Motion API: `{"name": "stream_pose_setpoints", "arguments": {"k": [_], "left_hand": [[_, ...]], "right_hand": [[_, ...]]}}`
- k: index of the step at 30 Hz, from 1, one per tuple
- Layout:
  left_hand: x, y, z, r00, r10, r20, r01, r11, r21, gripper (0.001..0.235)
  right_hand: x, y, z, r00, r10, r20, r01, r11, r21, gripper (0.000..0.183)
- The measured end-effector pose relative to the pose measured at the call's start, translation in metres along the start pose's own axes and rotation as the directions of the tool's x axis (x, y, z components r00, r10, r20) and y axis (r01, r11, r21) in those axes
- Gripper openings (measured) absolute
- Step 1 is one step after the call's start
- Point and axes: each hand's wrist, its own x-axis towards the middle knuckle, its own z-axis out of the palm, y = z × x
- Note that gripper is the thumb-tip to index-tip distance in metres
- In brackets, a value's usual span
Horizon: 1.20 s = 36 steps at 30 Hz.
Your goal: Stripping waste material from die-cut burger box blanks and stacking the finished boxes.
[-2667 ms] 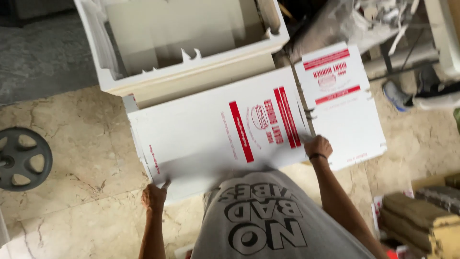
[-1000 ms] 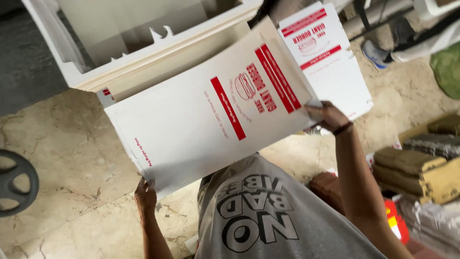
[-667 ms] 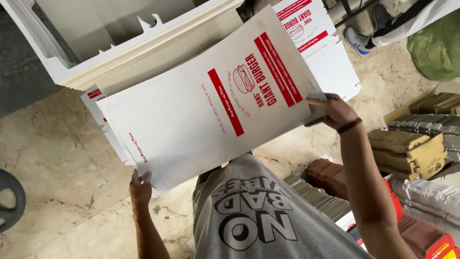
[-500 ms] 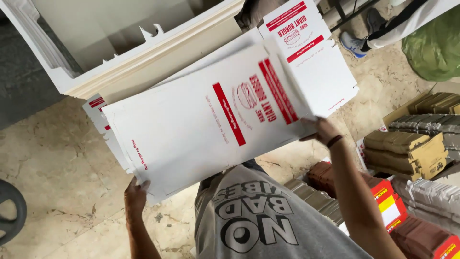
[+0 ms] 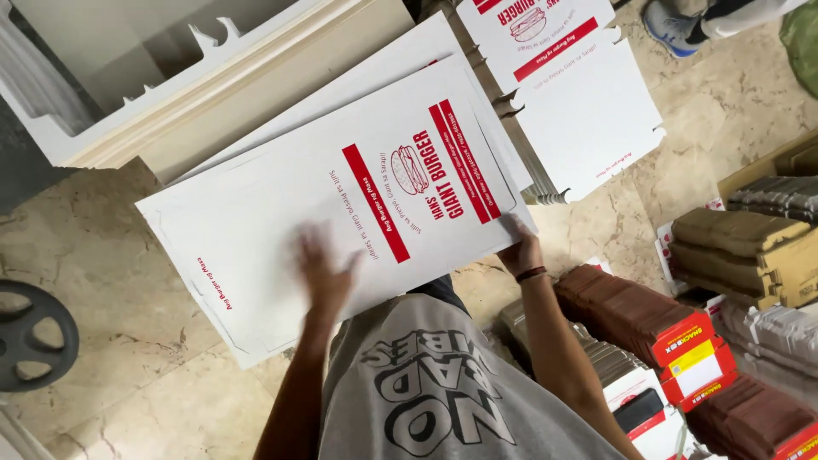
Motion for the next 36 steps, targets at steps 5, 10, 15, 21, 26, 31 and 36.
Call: {"name": "stream_pose_setpoints", "arguments": {"k": [5,10,15,21,26,31,36], "left_hand": [[0.028,0.176,0.107,0.702,0.407,0.584,-0.543,0.837,0.069,0.107],[0.022,0.236,0.149,0.802,0.138,0.581,-0.338,0.907,0.251,0.131],[0.018,0.245,0.164,0.84,0.09,0.536,-0.298,0.901,0.315,0.14],[-0.006,0.237,0.168,0.878,0.052,0.475,-0.288,0.851,0.439,0.132],[0.031,0.229,0.167,0.791,0.148,0.594,-0.406,0.852,0.329,0.119],[0.11,0.225,0.078,0.807,0.338,0.483,-0.513,0.808,0.291,0.099],[0.208,0.189,0.108,0.81,0.48,0.338,-0.578,0.751,0.319,0.109]], "right_hand": [[-0.002,-0.029,0.054,0.971,-0.236,0.047,0.231,0.856,-0.463,0.057],[-0.015,-0.071,0.079,0.976,-0.098,0.194,0.217,0.404,-0.889,0.043],[-0.073,-0.086,0.127,0.929,-0.061,0.364,0.369,0.185,-0.911,0.055],[-0.111,-0.067,0.123,0.86,-0.026,0.509,0.469,0.435,-0.769,0.06],[-0.06,-0.077,0.112,0.974,-0.07,0.216,0.226,0.401,-0.888,0.066],[0.028,-0.124,0.074,0.952,0.224,0.209,-0.024,0.736,-0.677,0.041],[0.051,-0.157,0.243,0.935,0.337,0.108,-0.014,0.34,-0.94,0.061]]}}
